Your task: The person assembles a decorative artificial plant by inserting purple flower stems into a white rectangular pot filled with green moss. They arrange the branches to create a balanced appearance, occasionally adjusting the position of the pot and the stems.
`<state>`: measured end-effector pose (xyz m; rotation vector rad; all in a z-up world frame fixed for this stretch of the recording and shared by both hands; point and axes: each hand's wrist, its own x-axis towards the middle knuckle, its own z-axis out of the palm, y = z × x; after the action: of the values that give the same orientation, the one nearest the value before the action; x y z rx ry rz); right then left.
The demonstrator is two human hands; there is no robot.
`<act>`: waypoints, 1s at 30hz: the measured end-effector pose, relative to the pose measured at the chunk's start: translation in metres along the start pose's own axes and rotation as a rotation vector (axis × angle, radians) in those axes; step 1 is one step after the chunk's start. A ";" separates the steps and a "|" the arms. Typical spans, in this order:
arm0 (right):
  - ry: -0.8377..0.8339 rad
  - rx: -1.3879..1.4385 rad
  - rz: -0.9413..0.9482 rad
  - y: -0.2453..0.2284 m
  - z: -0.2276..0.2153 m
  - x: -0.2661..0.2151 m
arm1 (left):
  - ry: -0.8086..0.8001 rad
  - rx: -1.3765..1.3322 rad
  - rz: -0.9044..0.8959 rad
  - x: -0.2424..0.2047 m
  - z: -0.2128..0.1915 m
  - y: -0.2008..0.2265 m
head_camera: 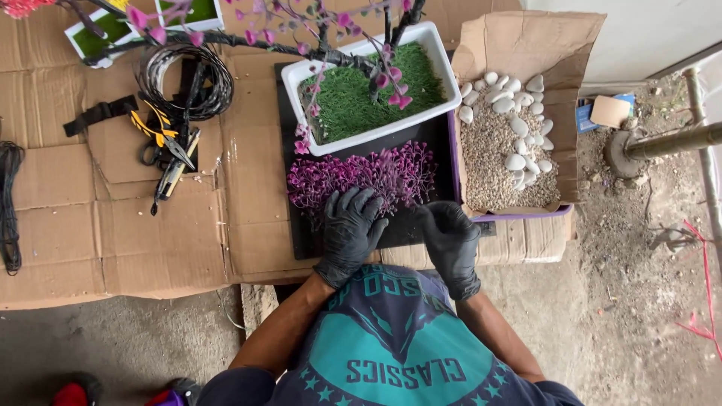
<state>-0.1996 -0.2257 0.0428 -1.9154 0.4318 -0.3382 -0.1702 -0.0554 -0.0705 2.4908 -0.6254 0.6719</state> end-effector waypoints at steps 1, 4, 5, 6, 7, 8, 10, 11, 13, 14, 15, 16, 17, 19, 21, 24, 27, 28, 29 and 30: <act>0.002 -0.006 0.011 0.001 -0.002 0.001 | -0.010 -0.008 -0.002 0.000 -0.004 0.001; 0.028 0.217 0.071 -0.004 -0.008 0.008 | 0.004 -0.076 -0.009 0.007 -0.012 0.003; 0.044 0.312 0.160 -0.010 -0.010 0.008 | 0.019 -0.097 -0.023 0.010 -0.015 0.004; 0.061 0.406 0.249 -0.016 -0.012 0.008 | 0.034 -0.119 -0.037 0.012 -0.019 0.005; 0.068 0.405 0.248 -0.009 -0.010 0.010 | 0.033 -0.124 -0.032 0.014 -0.021 0.007; 0.038 0.553 0.310 -0.001 -0.008 0.012 | 0.064 -0.177 -0.051 0.016 -0.024 0.010; 0.015 0.698 0.368 0.009 -0.005 0.012 | 0.096 -0.236 -0.066 0.025 -0.034 0.019; 0.000 0.738 0.379 0.012 -0.003 0.010 | 0.079 -0.388 -0.178 0.031 -0.043 0.025; -0.013 0.776 0.392 0.021 0.000 0.006 | 0.058 -0.540 -0.292 0.043 -0.053 0.035; -0.030 0.734 0.372 0.025 0.002 0.004 | -0.081 -0.845 -0.483 0.048 -0.055 0.038; -0.049 0.695 0.350 0.029 0.005 0.003 | -0.223 -1.144 -0.673 0.055 -0.057 0.040; -0.050 0.696 0.350 0.025 0.005 0.001 | -0.223 -1.142 -0.673 0.063 -0.058 0.047; -0.070 0.643 0.337 0.020 0.006 -0.002 | -0.223 -1.294 -0.850 0.071 -0.059 0.055; -0.087 0.590 0.325 0.016 0.007 -0.005 | -0.225 -1.443 -1.030 0.073 -0.053 0.060; -0.110 0.553 0.333 0.017 0.008 -0.006 | -0.178 -1.578 -1.233 0.060 -0.037 0.054; -0.093 0.528 0.268 0.006 0.001 -0.005 | -0.222 -1.495 -1.370 0.062 -0.031 0.045; -0.051 0.511 0.221 0.001 0.003 -0.006 | -0.223 -1.500 -1.403 0.062 -0.032 0.038; -0.051 0.511 0.222 0.004 0.002 -0.007 | -0.223 -1.499 -1.404 0.060 -0.033 0.039; -0.064 0.481 0.178 0.006 0.001 -0.006 | -0.200 -1.499 -1.394 0.059 -0.033 0.039; -0.077 0.451 0.134 0.008 0.001 -0.005 | -0.177 -1.498 -1.383 0.057 -0.033 0.040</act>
<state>-0.2053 -0.2257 0.0345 -1.4476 0.3920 -0.2474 -0.1582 -0.0850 0.0000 1.0079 0.5007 -0.4718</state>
